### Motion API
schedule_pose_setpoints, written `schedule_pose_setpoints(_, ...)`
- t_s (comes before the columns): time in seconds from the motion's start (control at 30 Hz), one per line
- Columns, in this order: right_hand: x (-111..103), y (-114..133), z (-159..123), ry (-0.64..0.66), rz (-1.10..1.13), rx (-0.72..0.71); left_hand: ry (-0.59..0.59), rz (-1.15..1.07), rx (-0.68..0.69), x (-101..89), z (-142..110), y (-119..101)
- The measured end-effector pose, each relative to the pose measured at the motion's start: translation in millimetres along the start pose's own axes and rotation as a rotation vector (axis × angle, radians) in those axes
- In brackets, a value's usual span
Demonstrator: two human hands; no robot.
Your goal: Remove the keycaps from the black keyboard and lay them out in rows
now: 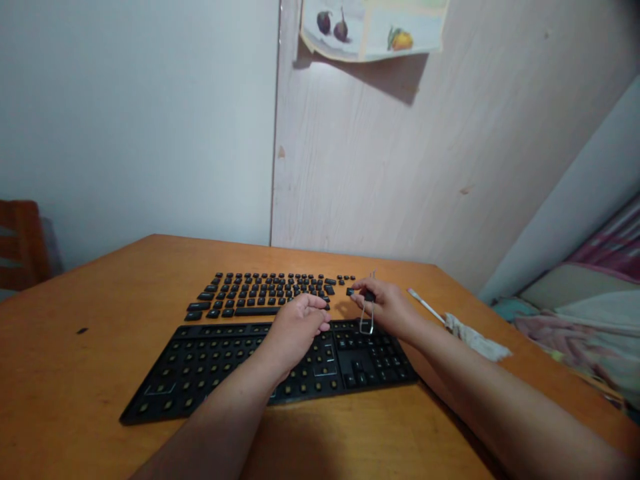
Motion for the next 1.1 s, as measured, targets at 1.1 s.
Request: schedule_pose_setpoints(1.1,50,-90,44,0.185,-0.214,0.179,-0.031,0.089,-0.080,-2.4,-4,-2)
Point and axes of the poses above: each hand's wrist, its own z-axis towards the middle knuckle, its own x-axis out of the palm, y = z × x, the point moved 2 cm from there along z, towards the middle knuckle, and after that the axes turned 11 degrees about -x, right-handed, at the moved point
